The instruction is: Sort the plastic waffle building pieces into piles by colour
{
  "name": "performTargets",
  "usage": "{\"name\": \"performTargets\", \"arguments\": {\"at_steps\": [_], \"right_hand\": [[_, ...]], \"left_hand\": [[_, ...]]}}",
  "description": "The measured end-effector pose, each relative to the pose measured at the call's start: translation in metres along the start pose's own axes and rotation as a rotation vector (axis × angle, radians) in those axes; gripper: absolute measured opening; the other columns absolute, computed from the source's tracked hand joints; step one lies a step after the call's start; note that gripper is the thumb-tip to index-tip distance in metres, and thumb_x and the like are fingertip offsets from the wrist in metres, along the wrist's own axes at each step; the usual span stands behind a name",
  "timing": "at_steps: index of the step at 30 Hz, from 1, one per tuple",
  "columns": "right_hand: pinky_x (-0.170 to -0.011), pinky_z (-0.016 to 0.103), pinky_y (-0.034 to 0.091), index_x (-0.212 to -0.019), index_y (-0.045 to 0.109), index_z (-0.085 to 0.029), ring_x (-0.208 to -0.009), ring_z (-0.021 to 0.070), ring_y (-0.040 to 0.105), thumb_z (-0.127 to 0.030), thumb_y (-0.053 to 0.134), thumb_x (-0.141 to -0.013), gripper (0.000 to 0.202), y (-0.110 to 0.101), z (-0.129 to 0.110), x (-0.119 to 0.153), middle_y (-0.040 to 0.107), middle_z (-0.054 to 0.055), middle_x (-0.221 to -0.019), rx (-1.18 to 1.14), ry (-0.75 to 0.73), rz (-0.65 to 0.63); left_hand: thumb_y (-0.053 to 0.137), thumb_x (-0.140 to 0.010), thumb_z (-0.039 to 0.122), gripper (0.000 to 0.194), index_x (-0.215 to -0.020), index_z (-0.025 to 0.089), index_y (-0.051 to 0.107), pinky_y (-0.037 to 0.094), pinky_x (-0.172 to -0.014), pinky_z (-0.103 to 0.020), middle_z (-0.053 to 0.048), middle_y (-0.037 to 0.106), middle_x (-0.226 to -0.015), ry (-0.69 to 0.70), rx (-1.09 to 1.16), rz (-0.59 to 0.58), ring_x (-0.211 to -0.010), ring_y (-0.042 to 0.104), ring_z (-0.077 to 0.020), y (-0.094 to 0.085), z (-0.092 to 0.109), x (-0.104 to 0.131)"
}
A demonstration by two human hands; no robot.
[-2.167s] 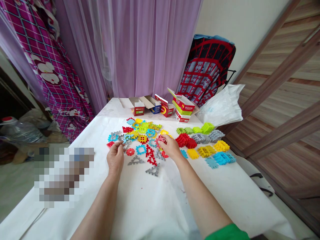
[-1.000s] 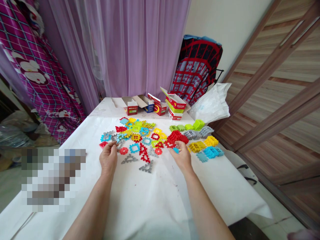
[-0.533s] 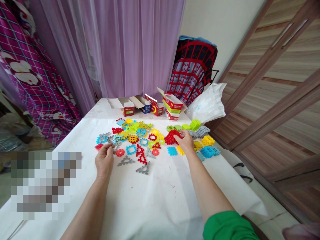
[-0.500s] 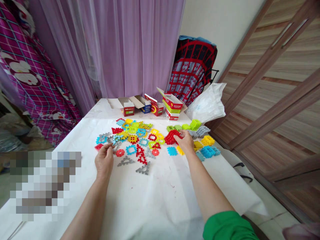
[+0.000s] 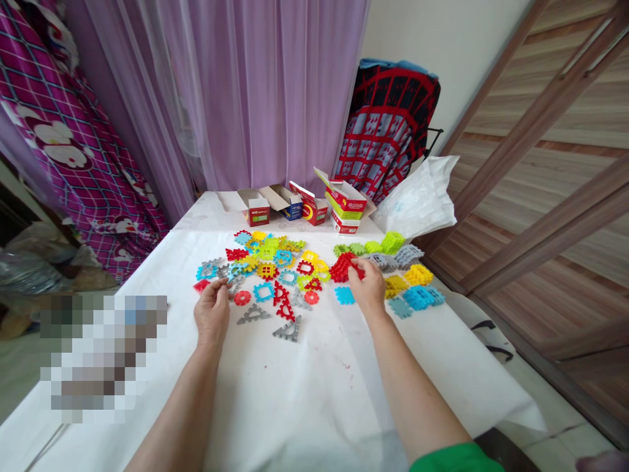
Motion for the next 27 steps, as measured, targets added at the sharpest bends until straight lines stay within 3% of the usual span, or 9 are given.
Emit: {"name": "performTargets", "arguments": {"at_steps": [5,10,19,22,27], "right_hand": [[-0.089,0.033,0.047,-0.089,0.069,-0.022,-0.093,0.0216,0.062,-0.023,0.049,-0.083,0.021,0.019,-0.029,0.043,0.070,0.007,-0.094,-0.006,-0.099,-0.156],[-0.088,0.031,0.046,-0.097,0.070,-0.021,-0.096,0.0216,0.061,-0.020,0.052,-0.085,0.022,0.035,-0.041,0.071,0.070,0.007,-0.099,0.076,-0.139,-0.344],[-0.079,0.025,0.044,-0.092,0.070,-0.021,-0.089,0.0181,0.061,-0.019,0.056,-0.085,0.016,0.038,-0.040,0.077,0.068,0.005,-0.092,0.111,-0.180,-0.364],[-0.078,0.026,0.044,-0.089,0.070,-0.022,-0.088,0.0179,0.061,-0.018,0.055,-0.084,0.016,0.040,-0.038,0.078,0.068,0.004,-0.091,0.102,-0.185,-0.362],[-0.078,0.027,0.044,-0.089,0.070,-0.023,-0.087,0.0181,0.060,-0.019,0.054,-0.084,0.018,0.042,-0.032,0.079,0.069,0.003,-0.091,0.076,-0.168,-0.357]], "left_hand": [[0.052,-0.075,0.034,0.031,-0.096,0.019,0.069,0.050,-0.055,-0.023,-0.004,0.072,-0.087,-0.010,0.010,0.000,-0.066,0.066,-0.0139,0.000,0.002,0.002],[0.052,-0.074,0.033,0.029,-0.094,0.018,0.068,0.050,-0.056,-0.023,-0.003,0.072,-0.085,-0.033,0.035,-0.002,-0.063,0.066,-0.0130,0.001,0.002,0.002],[0.050,-0.078,0.036,0.032,-0.098,0.018,0.067,0.051,-0.060,-0.024,-0.003,0.073,-0.088,0.002,-0.012,-0.030,-0.065,0.066,-0.0133,0.002,-0.005,0.001],[0.049,-0.081,0.035,0.030,-0.099,0.021,0.067,0.051,-0.065,-0.025,-0.002,0.074,-0.086,0.077,-0.169,-0.067,-0.070,0.067,-0.0148,0.002,-0.004,0.006],[0.048,-0.088,0.031,0.025,-0.102,0.026,0.068,0.049,-0.073,-0.026,-0.001,0.075,-0.097,0.259,-0.637,-0.243,-0.083,0.068,-0.0169,0.004,0.007,0.020]]}}
Point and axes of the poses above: each hand's wrist, its own x-axis away from the middle knuckle, its own y-axis out of the palm, z = x × y, the point moved 1 cm from there along -x, towards the middle knuckle
